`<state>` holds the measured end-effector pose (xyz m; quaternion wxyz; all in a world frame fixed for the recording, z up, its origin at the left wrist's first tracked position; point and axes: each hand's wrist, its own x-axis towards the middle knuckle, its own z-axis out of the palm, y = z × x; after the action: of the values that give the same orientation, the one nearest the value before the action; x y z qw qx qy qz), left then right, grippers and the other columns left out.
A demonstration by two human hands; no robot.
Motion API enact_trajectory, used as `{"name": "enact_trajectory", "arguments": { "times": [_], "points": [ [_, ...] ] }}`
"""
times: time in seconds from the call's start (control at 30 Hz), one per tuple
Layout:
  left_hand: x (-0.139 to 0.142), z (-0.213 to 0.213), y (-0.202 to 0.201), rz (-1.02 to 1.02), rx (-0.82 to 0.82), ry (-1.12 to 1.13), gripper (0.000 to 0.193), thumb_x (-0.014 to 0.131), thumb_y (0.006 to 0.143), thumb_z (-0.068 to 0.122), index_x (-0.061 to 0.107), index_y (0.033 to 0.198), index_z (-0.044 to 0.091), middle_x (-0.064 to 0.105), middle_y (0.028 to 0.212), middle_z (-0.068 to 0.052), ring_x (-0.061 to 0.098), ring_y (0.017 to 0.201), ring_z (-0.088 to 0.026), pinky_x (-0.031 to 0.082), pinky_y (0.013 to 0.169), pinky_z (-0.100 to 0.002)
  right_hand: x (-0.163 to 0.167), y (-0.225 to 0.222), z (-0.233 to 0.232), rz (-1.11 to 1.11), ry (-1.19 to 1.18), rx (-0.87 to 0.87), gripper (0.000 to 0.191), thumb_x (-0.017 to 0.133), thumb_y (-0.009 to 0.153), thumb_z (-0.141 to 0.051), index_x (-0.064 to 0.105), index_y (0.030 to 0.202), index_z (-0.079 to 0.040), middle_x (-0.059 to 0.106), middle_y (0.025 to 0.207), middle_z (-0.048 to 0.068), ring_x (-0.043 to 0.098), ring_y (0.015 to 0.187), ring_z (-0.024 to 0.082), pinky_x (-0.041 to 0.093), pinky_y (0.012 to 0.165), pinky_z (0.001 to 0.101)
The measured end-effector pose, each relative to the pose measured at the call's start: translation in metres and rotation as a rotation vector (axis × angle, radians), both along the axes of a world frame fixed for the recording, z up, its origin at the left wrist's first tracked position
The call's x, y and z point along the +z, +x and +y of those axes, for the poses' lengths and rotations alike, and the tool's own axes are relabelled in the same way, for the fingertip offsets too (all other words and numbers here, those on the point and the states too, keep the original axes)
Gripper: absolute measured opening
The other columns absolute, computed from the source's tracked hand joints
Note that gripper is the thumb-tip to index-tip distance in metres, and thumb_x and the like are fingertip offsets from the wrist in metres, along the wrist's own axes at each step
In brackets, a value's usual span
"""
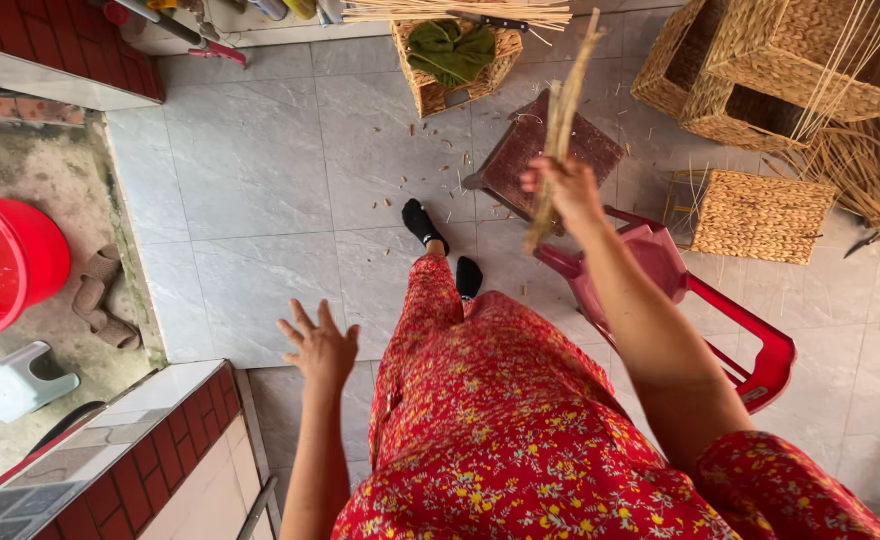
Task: The person gathers dried water hyacinth stalks from a workbench, sorts and trims them, then sits with a woven water hyacinth panel on their lap. They trim stray fibers from the panel with a small knife, fit the panel onto a bamboo basket frame, and cut excess strands with scissors.
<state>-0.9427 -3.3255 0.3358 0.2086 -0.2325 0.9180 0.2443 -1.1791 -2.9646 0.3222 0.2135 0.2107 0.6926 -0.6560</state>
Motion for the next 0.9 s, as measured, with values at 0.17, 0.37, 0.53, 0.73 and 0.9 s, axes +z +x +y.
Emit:
{"name": "enact_trajectory", "arguments": {
  "times": [0.17, 0.37, 0.53, 0.73, 0.9],
  "points": [
    [-0.021, -0.044, -0.019, -0.182, 0.005, 0.180, 0.055, 0.071, 0.091, 0.029, 0.056, 0.143, 0.020, 0.057, 0.140, -0.026, 0.055, 0.130, -0.043, 0.048, 0.105, -0.051, -0.014, 0.014, 0.074, -0.161, 0.428, 0.006, 0.021, 0.061, 0.105, -0.021, 0.071, 0.106, -0.002, 0.072, 0.082, 0.013, 0.069, 0.065, 0.017, 0.058, 0.060, 0.0326],
    [-0.028, -0.057, -0.064, -0.332, -0.227, 0.450, 0.070, 0.054, 0.084, 0.001, 0.057, 0.146, 0.034, 0.063, 0.134, -0.026, 0.064, 0.122, -0.040, 0.054, 0.099, -0.047, -0.004, 0.081, 0.068, -0.570, 0.504, -0.131, 0.021, 0.062, 0.101, -0.020, 0.073, 0.099, -0.002, 0.072, 0.078, 0.011, 0.068, 0.062, 0.017, 0.059, 0.057, 0.0298],
    [-0.030, -0.053, -0.105, -0.258, -0.457, 0.545, 0.065, 0.070, 0.077, 0.004, 0.063, 0.136, 0.030, 0.068, 0.127, -0.018, 0.063, 0.118, -0.038, 0.052, 0.094, -0.046, 0.004, 0.098, 0.033, -0.558, 0.241, -0.159, 0.023, 0.065, 0.102, -0.018, 0.071, 0.104, 0.004, 0.068, 0.081, 0.013, 0.062, 0.064, 0.018, 0.051, 0.054, 0.0341],
    [-0.032, -0.041, -0.126, -0.170, -0.382, 0.395, 0.016, 0.068, 0.094, 0.032, 0.072, 0.108, 0.025, 0.077, 0.102, -0.012, 0.072, 0.099, -0.038, 0.059, 0.083, -0.050, 0.005, 0.059, 0.025, -0.376, 0.314, -0.003, 0.027, 0.055, 0.103, -0.023, 0.070, 0.106, -0.001, 0.074, 0.085, 0.011, 0.070, 0.070, 0.019, 0.059, 0.065, 0.0331],
    [-0.030, -0.031, -0.138, -0.213, -0.361, 0.250, 0.014, 0.060, 0.096, 0.028, 0.071, 0.105, 0.023, 0.074, 0.100, -0.018, 0.069, 0.096, -0.043, 0.056, 0.081, -0.055, 0.003, 0.025, 0.027, -0.348, 0.500, 0.058, 0.026, 0.059, 0.103, -0.028, 0.074, 0.107, -0.007, 0.077, 0.089, 0.006, 0.070, 0.075, 0.018, 0.056, 0.070, 0.0348]
  ]
}}
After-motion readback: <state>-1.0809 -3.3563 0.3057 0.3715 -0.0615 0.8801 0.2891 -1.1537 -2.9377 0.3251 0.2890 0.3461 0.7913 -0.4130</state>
